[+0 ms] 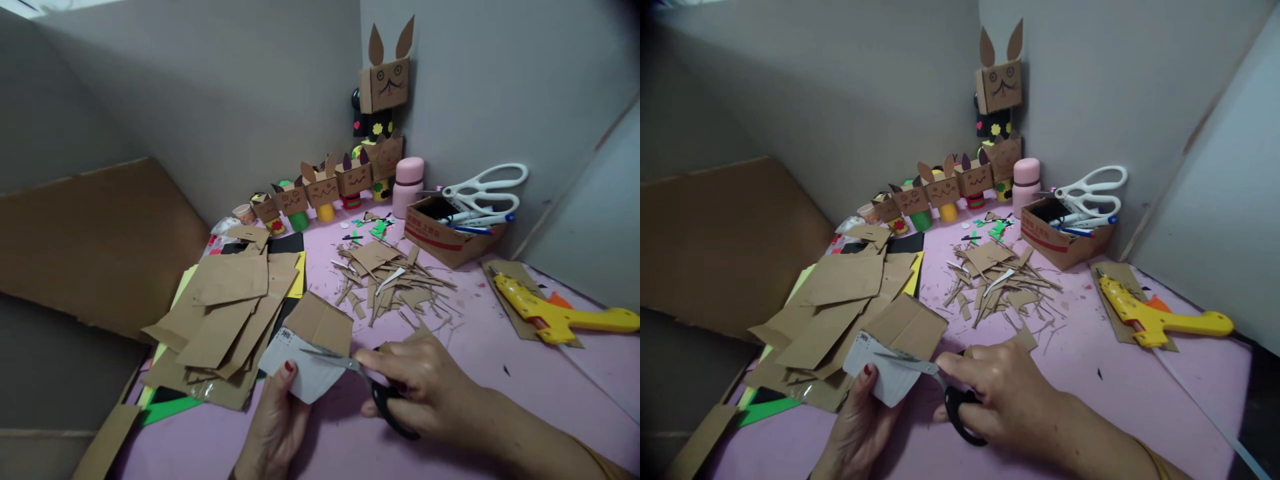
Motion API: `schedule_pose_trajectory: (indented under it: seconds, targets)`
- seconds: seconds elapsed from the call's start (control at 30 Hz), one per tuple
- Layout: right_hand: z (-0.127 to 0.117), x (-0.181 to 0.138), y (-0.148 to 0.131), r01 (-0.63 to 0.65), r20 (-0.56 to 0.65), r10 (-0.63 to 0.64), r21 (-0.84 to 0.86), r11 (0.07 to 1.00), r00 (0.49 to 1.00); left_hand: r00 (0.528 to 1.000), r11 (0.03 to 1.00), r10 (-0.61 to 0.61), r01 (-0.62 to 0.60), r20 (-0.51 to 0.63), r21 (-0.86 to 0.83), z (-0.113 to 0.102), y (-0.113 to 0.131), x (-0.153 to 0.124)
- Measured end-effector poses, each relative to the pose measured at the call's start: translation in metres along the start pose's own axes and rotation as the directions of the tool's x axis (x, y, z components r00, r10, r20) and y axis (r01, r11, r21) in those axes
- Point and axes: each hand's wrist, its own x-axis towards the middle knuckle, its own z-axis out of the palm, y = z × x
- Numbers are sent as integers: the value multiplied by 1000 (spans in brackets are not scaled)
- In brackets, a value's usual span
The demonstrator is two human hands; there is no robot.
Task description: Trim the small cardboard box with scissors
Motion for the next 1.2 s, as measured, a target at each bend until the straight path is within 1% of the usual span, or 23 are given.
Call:
schedule_pose_trajectory:
  seconds: [0.13,0.33,0.4,0.47,0.6,0.67,0.77,0.9,1.03,1.2]
  targets:
    - [0,0,1,6,5,-6,25,1000,1000,1000,1000,-7,7,29,0,-3,0,0]
    - [0,1,1,2,23,-4,78,997,1000,993,1000,-21,22,114,-7,-6,0,1]
    - [0,1,1,1,30,-3,78,997,1000,993,1000,-20,22,118,-10,-6,0,1]
    - [0,0,1,-1,38,-1,50,999,999,996,1000,-16,17,88,-3,-4,0,1]
    - [0,-1,3,-16,49,20,-84,996,999,1000,999,16,-15,-16,33,-1,0,1]
    - [0,-1,4,-36,61,45,-131,991,997,999,998,32,-30,-40,54,1,0,0]
    - [-1,-1,3,-51,70,64,-174,983,995,997,996,50,-46,-59,78,3,-1,-2]
    - [-3,-1,1,-76,65,94,-238,968,993,993,988,86,-75,-77,137,-1,-3,-2]
    - [-4,-1,-1,-109,61,127,-245,963,990,995,982,76,-62,-72,176,-5,-6,0]
    - [-3,-1,0,-110,56,127,-239,965,990,995,978,74,-59,-69,201,-5,-6,0]
